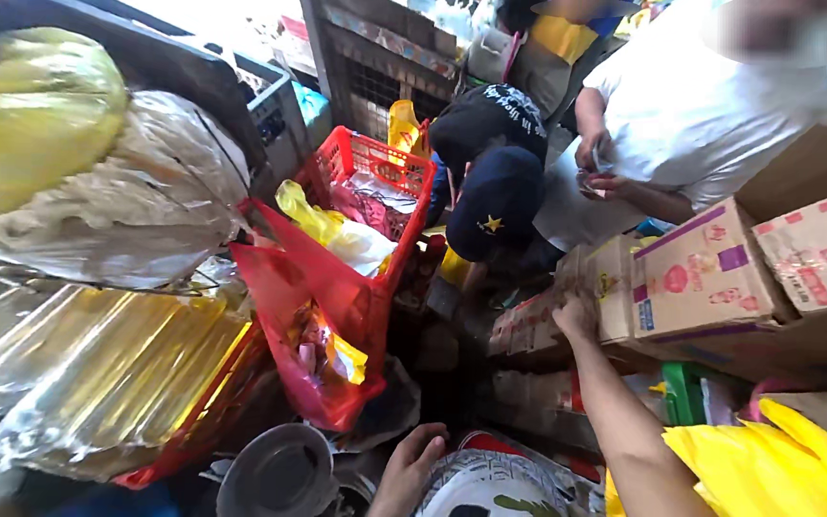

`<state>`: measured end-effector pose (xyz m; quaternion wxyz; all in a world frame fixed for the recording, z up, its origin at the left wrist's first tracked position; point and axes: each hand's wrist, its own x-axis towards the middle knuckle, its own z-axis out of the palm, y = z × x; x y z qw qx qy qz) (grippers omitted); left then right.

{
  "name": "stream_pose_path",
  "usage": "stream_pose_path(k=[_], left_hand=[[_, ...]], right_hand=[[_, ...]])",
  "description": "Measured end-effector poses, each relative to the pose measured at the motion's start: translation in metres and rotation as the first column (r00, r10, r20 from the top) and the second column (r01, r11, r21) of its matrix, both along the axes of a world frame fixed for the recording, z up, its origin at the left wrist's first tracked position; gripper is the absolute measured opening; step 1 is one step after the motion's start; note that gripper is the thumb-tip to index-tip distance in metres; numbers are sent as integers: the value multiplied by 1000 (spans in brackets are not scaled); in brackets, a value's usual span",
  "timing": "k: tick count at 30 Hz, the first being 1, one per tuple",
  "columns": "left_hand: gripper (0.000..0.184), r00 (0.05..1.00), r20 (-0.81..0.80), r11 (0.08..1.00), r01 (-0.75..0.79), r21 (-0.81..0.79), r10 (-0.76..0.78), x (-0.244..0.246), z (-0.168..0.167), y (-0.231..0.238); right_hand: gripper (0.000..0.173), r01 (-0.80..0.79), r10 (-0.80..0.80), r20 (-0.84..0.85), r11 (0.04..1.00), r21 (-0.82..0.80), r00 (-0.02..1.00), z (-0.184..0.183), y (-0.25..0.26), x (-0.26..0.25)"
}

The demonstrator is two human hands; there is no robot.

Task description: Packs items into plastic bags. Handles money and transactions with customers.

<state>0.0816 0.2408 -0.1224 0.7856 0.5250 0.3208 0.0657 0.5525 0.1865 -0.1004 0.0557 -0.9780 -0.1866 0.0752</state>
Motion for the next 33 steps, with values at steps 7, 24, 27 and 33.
stream_pose_path(k=[7, 24, 27, 33], left_hand=[[35, 1000, 15, 999, -22, -50, 23, -24, 5, -5], [41, 953, 284, 991, 125, -43, -108, -28, 0, 3], [42, 952, 280, 987, 148, -63, -125, -14, -5, 7], [38, 963, 246, 977, 149, -151, -109, 44, -7, 36]], right_hand=[[41, 99, -98, -40, 995, 12, 994, -18, 9, -22], [32, 9, -13, -28, 989, -150, 1000, -40, 0, -19], [33, 107, -121, -70, 978, -180, 990, -14, 25, -11], [42, 140, -157, -93, 976, -168, 983, 27, 74, 63]])
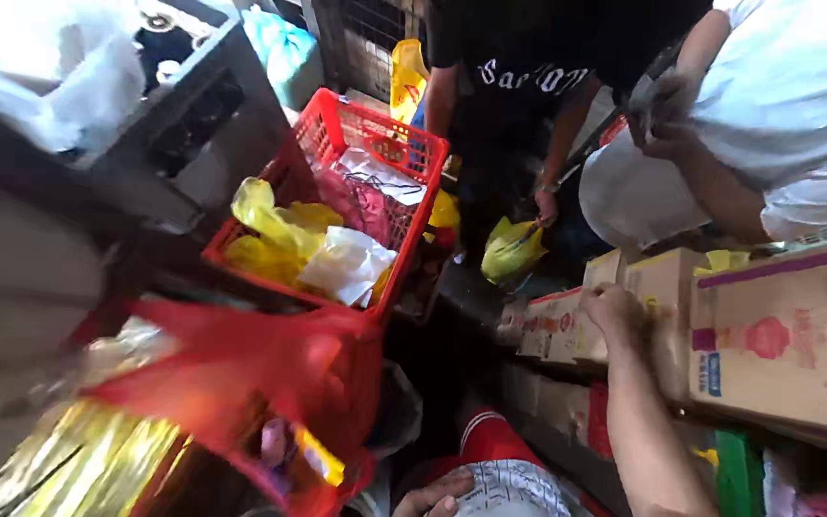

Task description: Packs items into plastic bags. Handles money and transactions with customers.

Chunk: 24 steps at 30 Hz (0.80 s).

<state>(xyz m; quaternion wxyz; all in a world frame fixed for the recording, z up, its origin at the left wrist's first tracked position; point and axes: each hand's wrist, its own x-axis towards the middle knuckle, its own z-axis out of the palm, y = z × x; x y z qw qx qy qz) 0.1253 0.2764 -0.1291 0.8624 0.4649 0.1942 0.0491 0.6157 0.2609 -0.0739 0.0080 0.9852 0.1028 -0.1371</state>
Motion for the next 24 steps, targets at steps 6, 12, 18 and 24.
stream_pose_path(k=[6, 12, 18, 24], left_hand=[[50, 977, 208, 997, 62, -43, -51, 99, -20, 37], [45, 960, 226, 979, 189, -80, -167, 203, -19, 94], [39, 969, 85, 967, 239, -82, -233, 300, 18, 138], [43, 954, -70, 957, 290, -16, -290, 354, 32, 156]], right_hand=[[41, -136, 130, 120, 990, 44, 984, -6, 34, 101], [41, -62, 53, 85, 992, 114, 995, -45, 55, 175], [43, 37, -35, -249, 999, 4, 968, -69, 88, 228], [44, 238, -160, -399, 959, 154, 903, -86, 87, 266]])
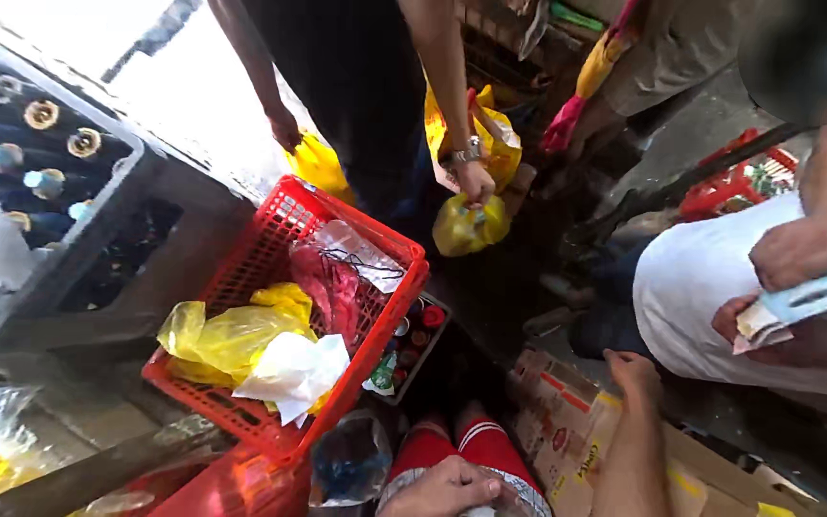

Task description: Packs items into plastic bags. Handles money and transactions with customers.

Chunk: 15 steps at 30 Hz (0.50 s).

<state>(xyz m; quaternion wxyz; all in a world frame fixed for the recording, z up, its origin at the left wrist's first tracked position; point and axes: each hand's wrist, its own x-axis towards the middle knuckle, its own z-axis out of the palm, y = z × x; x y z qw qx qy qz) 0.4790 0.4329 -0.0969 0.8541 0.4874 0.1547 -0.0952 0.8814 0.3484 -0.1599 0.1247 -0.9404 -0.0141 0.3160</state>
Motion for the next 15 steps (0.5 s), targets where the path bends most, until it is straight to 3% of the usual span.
stream_pose_path(k=[5, 10, 12, 15], left_hand=[[41, 1000, -3, 994, -12, 113, 12, 31, 16, 23], [40, 976, -205, 959, -13, 283, 74, 55, 24, 57], [42, 965, -215, 898, -40, 438, 148, 66, 32, 87], [44, 948, -172, 702, -70, 709, 268, 82, 49, 147]], right_hand=[[45, 111, -100, -100, 988, 105, 990, -11, -1, 8], [46, 209, -186, -147, 965, 156, 971, 0, -2, 14], [46, 233, -209, -135, 951, 203, 969, 12, 0, 12], [47, 252, -218, -173, 946, 206, 960, 50, 18, -9]])
